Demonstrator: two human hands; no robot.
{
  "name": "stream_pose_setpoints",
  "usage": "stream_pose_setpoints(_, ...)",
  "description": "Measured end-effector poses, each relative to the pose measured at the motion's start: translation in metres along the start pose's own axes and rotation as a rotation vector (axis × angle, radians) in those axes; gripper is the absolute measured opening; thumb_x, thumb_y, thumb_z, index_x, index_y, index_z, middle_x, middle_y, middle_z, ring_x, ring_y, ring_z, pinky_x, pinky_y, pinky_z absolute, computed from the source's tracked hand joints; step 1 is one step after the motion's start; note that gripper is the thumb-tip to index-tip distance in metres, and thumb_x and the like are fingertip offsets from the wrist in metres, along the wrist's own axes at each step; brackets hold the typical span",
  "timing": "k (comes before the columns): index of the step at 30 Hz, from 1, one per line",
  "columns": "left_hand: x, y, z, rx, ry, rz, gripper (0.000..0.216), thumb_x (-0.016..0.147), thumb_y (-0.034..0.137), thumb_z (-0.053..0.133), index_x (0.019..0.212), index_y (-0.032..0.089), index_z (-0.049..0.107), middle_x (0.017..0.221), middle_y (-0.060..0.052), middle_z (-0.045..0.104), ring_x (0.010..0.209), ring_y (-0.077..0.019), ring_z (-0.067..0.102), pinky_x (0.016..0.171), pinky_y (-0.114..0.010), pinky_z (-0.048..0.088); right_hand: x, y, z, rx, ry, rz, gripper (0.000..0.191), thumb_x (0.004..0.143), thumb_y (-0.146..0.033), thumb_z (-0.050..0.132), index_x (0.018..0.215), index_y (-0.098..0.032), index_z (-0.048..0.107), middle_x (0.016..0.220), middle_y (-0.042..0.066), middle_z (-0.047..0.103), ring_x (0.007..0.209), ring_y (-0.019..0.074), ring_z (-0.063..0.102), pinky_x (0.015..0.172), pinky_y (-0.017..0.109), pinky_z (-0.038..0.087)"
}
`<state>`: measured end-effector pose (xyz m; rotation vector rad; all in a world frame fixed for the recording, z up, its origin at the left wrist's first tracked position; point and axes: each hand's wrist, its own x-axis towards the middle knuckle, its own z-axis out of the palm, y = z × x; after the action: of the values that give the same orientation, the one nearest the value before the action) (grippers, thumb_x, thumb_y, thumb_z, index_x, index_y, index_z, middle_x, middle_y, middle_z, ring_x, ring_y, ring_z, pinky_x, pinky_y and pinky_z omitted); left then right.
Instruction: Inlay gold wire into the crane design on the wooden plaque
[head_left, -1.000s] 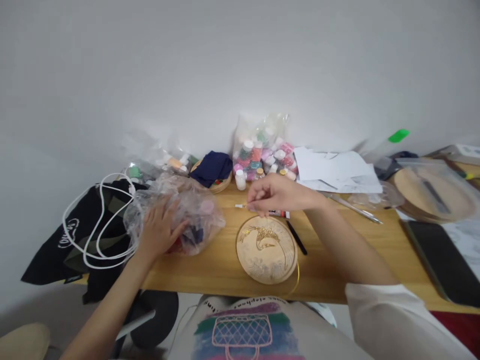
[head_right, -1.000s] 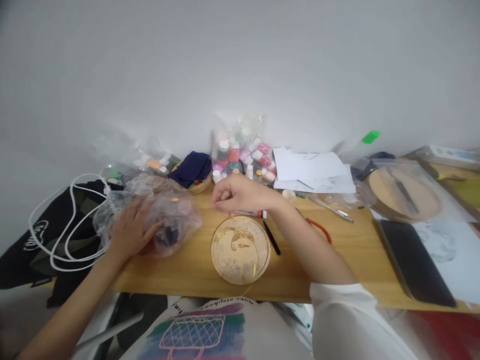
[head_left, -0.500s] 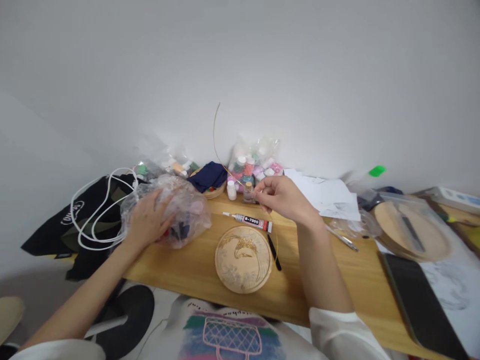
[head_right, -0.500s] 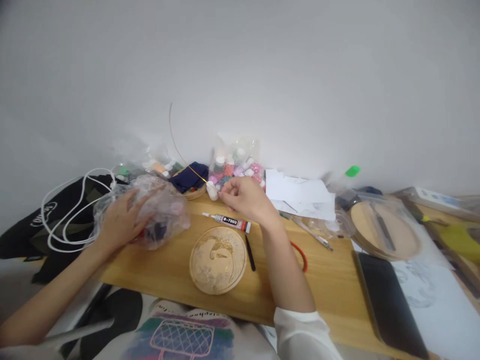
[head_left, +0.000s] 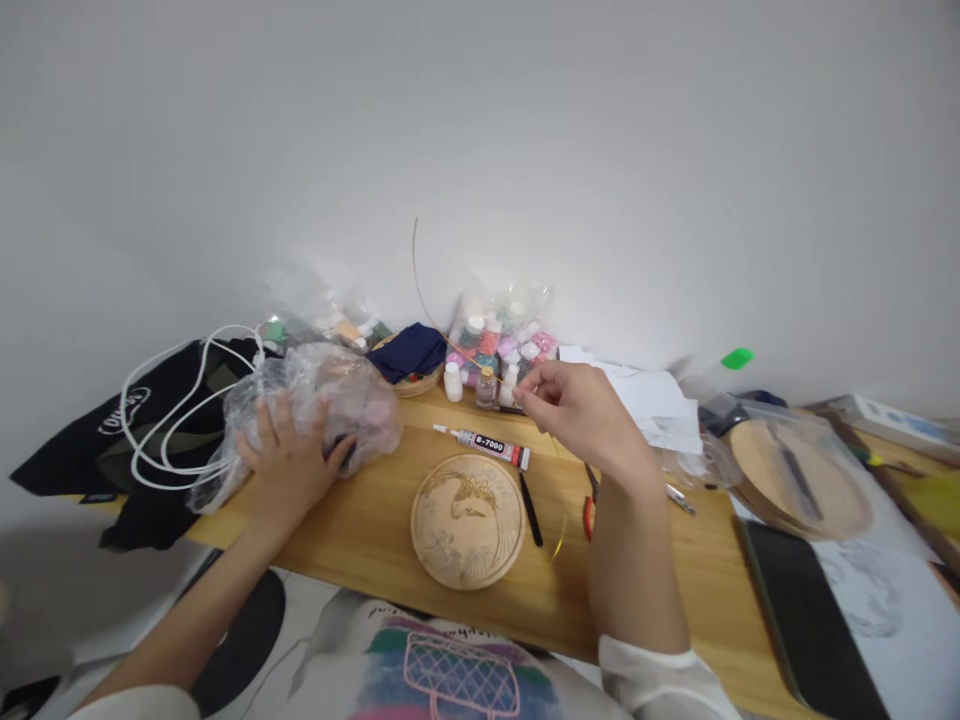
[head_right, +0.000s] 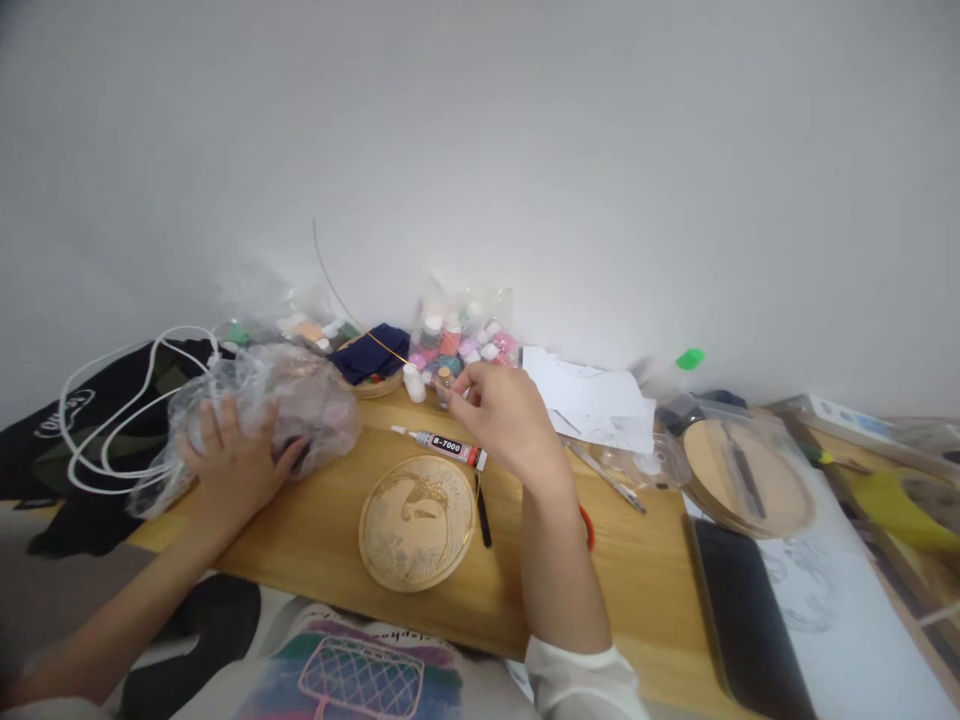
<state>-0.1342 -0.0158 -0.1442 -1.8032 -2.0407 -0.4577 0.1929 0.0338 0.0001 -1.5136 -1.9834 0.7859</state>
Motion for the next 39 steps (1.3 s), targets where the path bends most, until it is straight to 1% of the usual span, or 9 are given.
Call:
stream_pose_setpoints(2, 0.013, -0.008, 0.001, -0.006, 0.006, -0.005, 0.064, 0.094, 0.048, 0.051, 0.148, 0.013, 0.043, 0.16, -0.031, 0.018, 0.147, -0.0534, 0.018, 0.105, -0.078, 0.023, 0.001, 0.0, 0.0, -0.011, -0.005, 0.0, 0.012, 0.08, -0.022, 0.056, 0.072, -0.017, 0.063, 0.057, -0.002, 0.059, 0.052, 0.0101, 0.049, 0.057, 0.026, 0.033)
stream_pose_setpoints(7, 0.033, -0.015, 0.011, -0.007, -0.092, -0.008, 0.058, 0.096, 0.047, 0.046, 0.143, 0.014, 0.047, 0.153, -0.028, 0.039, 0.141, -0.0442, 0.038, 0.109, -0.067, 0.028, 0.006, 0.0, 0.002, -0.019, -0.026, 0.033, 0.011, 0.08, -0.022, 0.056, 0.074, -0.018, 0.065, 0.057, -0.002, 0.059, 0.051, 0.0104, 0.048, 0.056, 0.026, 0.034)
stream_pose_setpoints(13, 0.042, -0.015, 0.017, -0.001, -0.174, -0.006, 0.066, 0.097, 0.051, 0.036, 0.143, 0.005, 0.046, 0.141, -0.031, 0.049, 0.125, -0.0437, 0.053, 0.104, -0.057, 0.036, 0.007, 0.003, 0.005, -0.025, -0.014, 0.041, 0.011, 0.079, -0.024, 0.057, 0.071, -0.019, 0.063, 0.052, -0.003, 0.056, 0.048, 0.0103, 0.046, 0.054, 0.025, 0.033)
stream_pose_setpoints(20, 0.051, -0.046, 0.014, -0.041, -0.289, 0.156, 0.061, 0.092, 0.048, 0.039, 0.14, 0.013, 0.051, 0.136, -0.023, 0.056, 0.122, -0.0374, 0.055, 0.099, -0.045, 0.045, 0.011, 0.003, 0.009, -0.104, -0.036, 0.057, 0.011, 0.079, -0.025, 0.056, 0.071, -0.02, 0.062, 0.051, -0.004, 0.053, 0.048, 0.0112, 0.044, 0.054, 0.025, 0.031)
stream_pose_setpoints(25, 0.056, -0.055, 0.01, -0.049, -0.248, 0.218, 0.054, 0.092, 0.044, 0.038, 0.132, 0.014, 0.06, 0.137, -0.025, 0.055, 0.124, -0.0381, 0.055, 0.099, -0.047, 0.046, 0.013, 0.003, 0.008, -0.144, -0.034, 0.07, 0.011, 0.079, -0.023, 0.055, 0.073, -0.02, 0.064, 0.057, -0.002, 0.061, 0.052, 0.0119, 0.048, 0.055, 0.024, 0.033)
stream_pose_setpoints(30, 0.075, -0.03, -0.027, -0.012, 0.054, 0.151, 0.051, 0.093, 0.055, 0.04, 0.114, 0.019, 0.071, 0.128, -0.022, 0.063, 0.113, -0.0397, 0.062, 0.093, -0.051, 0.048, 0.012, 0.005, 0.006, -0.108, -0.012, 0.041, 0.012, 0.079, -0.023, 0.055, 0.073, -0.02, 0.064, 0.059, -0.002, 0.062, 0.053, 0.0125, 0.052, 0.053, 0.023, 0.033)
stream_pose_setpoints(33, 0.101, -0.006, -0.062, -0.264, 0.249, 0.162, 0.045, 0.096, 0.048, 0.038, 0.1, 0.019, 0.072, 0.109, -0.015, 0.073, 0.101, -0.0322, 0.068, 0.091, -0.045, 0.05, 0.011, 0.005, 0.006, -0.087, 0.001, 0.027, 0.013, 0.081, -0.025, 0.054, 0.073, -0.02, 0.063, 0.055, -0.002, 0.059, 0.051, 0.0127, 0.051, 0.051, 0.023, 0.031)
stream_pose_setpoints(36, 0.135, 0.023, -0.094, -0.629, 0.186, 0.203, 0.036, 0.094, 0.047, 0.045, 0.097, 0.023, 0.072, 0.101, -0.005, 0.076, 0.096, -0.0231, 0.07, 0.089, -0.035, 0.054, 0.009, 0.004, 0.006, -0.031, 0.011, 0.008, 0.014, 0.082, -0.026, 0.054, 0.073, -0.02, 0.062, 0.051, -0.004, 0.053, 0.049, 0.0121, 0.048, 0.05, 0.023, 0.028)
stream_pose_setpoints(39, 0.164, 0.054, -0.123, -0.837, -0.015, 0.3, 0.036, 0.086, 0.05, 0.052, 0.098, 0.024, 0.073, 0.1, -0.004, 0.077, 0.096, -0.0222, 0.071, 0.081, -0.033, 0.057, 0.007, 0.006, 0.007, 0.055, 0.005, -0.021, 0.015, 0.083, -0.028, 0.053, 0.073, -0.02, 0.062, 0.051, -0.005, 0.05, 0.048, 0.0113, 0.044, 0.051, 0.023, 0.028)
